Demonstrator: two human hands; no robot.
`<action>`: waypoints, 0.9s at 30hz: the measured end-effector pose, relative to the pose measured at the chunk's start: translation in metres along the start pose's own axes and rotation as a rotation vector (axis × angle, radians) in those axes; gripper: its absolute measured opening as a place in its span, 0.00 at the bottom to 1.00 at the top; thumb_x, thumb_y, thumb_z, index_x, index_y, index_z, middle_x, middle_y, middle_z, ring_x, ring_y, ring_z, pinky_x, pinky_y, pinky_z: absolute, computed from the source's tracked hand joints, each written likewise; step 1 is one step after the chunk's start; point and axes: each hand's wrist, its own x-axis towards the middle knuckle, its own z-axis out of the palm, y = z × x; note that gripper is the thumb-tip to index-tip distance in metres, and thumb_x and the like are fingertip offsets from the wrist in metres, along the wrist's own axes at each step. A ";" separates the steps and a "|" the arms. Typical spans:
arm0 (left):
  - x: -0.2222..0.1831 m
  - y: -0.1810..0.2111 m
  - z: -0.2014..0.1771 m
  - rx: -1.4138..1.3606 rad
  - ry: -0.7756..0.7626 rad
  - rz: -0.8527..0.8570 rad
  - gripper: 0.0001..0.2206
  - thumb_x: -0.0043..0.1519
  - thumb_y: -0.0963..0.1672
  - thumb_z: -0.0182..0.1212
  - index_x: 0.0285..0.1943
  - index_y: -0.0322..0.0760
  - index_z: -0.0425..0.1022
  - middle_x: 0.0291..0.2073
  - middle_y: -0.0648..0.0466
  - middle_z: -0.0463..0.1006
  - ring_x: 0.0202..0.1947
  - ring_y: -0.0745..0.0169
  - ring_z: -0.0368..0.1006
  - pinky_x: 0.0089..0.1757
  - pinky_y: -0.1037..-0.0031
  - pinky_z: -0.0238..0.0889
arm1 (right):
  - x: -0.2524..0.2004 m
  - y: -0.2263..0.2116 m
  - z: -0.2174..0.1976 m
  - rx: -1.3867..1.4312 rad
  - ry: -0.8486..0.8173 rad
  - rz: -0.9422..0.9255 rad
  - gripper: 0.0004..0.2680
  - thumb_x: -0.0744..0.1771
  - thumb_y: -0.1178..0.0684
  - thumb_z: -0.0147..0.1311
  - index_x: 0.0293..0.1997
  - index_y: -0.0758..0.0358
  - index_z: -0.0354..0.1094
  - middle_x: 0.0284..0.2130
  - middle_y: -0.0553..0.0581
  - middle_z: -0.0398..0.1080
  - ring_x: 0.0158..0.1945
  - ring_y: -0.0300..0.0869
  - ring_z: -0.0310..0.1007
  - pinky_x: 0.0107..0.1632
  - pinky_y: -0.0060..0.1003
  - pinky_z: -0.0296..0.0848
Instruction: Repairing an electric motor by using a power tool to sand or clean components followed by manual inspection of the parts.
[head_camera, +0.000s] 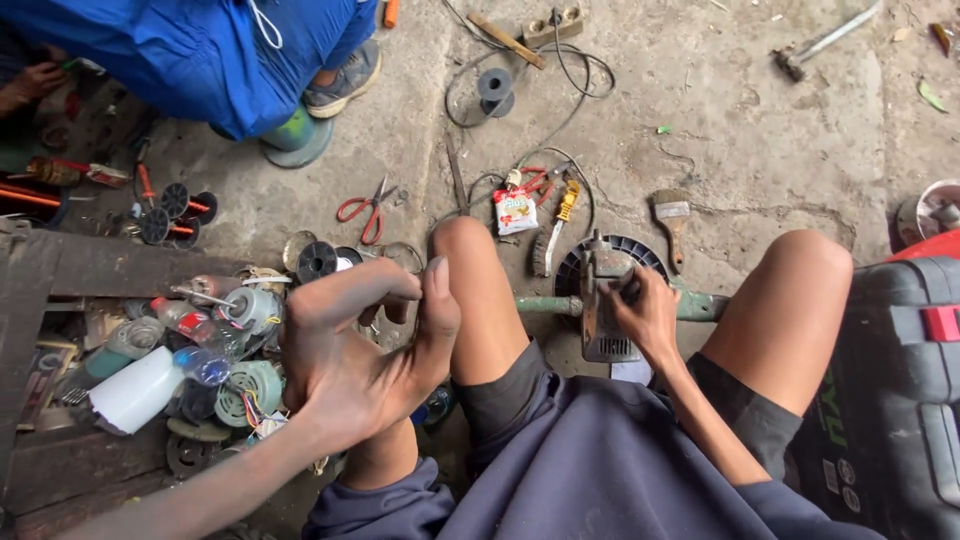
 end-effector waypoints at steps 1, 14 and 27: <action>-0.001 0.001 -0.003 0.007 0.008 0.002 0.17 0.67 0.36 0.69 0.25 0.33 0.70 0.19 0.58 0.67 0.21 0.68 0.58 0.30 0.76 0.56 | 0.001 -0.003 0.000 0.004 0.001 -0.010 0.13 0.68 0.40 0.76 0.38 0.55 0.77 0.37 0.53 0.76 0.38 0.45 0.69 0.62 0.54 0.61; -0.018 0.023 -0.030 0.089 0.003 -0.064 0.13 0.64 0.36 0.70 0.27 0.33 0.74 0.20 0.58 0.73 0.22 0.67 0.62 0.32 0.76 0.59 | 0.009 0.008 0.005 -0.044 -0.036 0.031 0.15 0.69 0.37 0.76 0.37 0.56 0.77 0.34 0.53 0.76 0.38 0.45 0.71 0.69 0.67 0.61; -0.007 -0.067 0.119 -0.411 0.383 0.097 0.08 0.64 0.37 0.80 0.41 0.36 0.83 0.13 0.68 0.60 0.14 0.69 0.60 0.33 0.82 0.67 | -0.009 0.020 0.001 0.032 -0.027 -0.051 0.13 0.69 0.40 0.74 0.41 0.56 0.77 0.36 0.59 0.78 0.48 0.60 0.80 0.68 0.84 0.63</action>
